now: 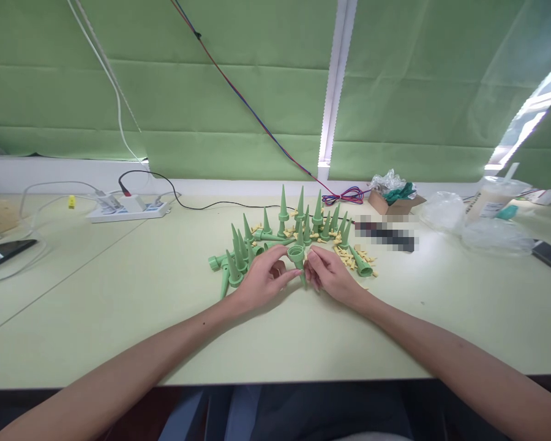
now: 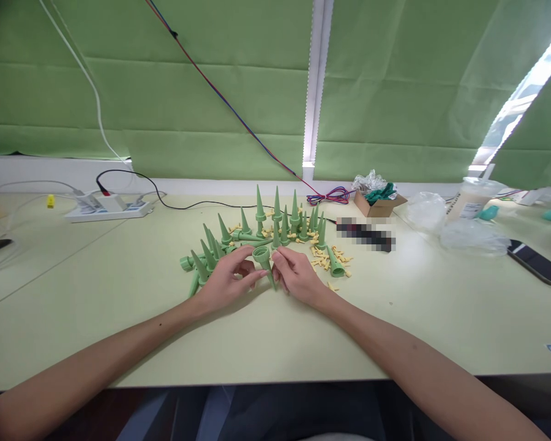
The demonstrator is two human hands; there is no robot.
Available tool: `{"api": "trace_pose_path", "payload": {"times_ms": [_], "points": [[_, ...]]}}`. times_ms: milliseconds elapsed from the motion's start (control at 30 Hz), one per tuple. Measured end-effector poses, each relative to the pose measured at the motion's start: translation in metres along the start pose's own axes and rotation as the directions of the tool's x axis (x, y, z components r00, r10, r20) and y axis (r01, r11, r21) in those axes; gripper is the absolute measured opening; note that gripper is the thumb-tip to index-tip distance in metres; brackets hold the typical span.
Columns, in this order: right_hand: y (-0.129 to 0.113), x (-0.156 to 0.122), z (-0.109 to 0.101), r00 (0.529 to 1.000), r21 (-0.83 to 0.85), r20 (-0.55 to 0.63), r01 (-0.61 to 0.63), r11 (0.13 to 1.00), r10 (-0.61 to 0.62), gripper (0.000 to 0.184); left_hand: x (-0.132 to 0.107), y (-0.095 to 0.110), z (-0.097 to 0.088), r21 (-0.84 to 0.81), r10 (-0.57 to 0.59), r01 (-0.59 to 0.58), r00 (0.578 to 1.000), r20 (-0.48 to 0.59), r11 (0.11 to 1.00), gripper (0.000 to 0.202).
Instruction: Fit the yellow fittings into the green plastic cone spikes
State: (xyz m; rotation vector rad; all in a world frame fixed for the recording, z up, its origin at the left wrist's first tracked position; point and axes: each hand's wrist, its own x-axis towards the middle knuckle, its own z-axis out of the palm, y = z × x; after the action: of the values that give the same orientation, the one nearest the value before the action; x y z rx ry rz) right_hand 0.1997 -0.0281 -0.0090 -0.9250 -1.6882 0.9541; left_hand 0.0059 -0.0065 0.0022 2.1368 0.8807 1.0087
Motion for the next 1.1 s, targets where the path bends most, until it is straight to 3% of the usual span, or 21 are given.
{"api": "trace_pose_path", "payload": {"times_ms": [267, 400, 567, 767, 933, 1100], "points": [[-0.004, -0.001, 0.0, 1.0, -0.035, 0.023, 0.021, 0.999, -0.02, 0.053, -0.002, 0.003, 0.0, 0.108, 0.18, -0.175, 0.983, -0.037, 0.979, 0.01], [-0.005, -0.001, 0.001, 1.0, -0.083, 0.02, 0.002, 0.997, 0.0, 0.058, -0.002, 0.003, 0.001, 0.145, 0.198, -0.192, 0.98, -0.031, 0.971, 0.009], [-0.002, -0.001, 0.002, 1.0, -0.05, -0.005, -0.008, 0.999, 0.008, 0.054, -0.001, 0.003, 0.001, 0.173, 0.06, -0.053, 0.998, -0.036, 0.984, 0.013], [0.0, 0.001, 0.004, 0.998, -0.047, -0.055, 0.011, 0.999, -0.014, 0.05, 0.001, 0.007, 0.0, 0.068, -0.045, 0.045, 0.999, -0.013, 0.997, 0.005], [0.0, 0.002, 0.002, 0.996, -0.09, -0.082, 0.02, 0.996, -0.027, 0.049, 0.002, 0.008, 0.0, -0.142, -0.19, 0.194, 0.981, 0.043, 0.971, 0.043], [-0.001, 0.0, 0.002, 0.999, -0.125, -0.012, 0.033, 0.992, -0.035, 0.047, 0.002, 0.011, -0.001, -0.228, -0.265, 0.304, 0.946, 0.186, 0.925, 0.058]]}}
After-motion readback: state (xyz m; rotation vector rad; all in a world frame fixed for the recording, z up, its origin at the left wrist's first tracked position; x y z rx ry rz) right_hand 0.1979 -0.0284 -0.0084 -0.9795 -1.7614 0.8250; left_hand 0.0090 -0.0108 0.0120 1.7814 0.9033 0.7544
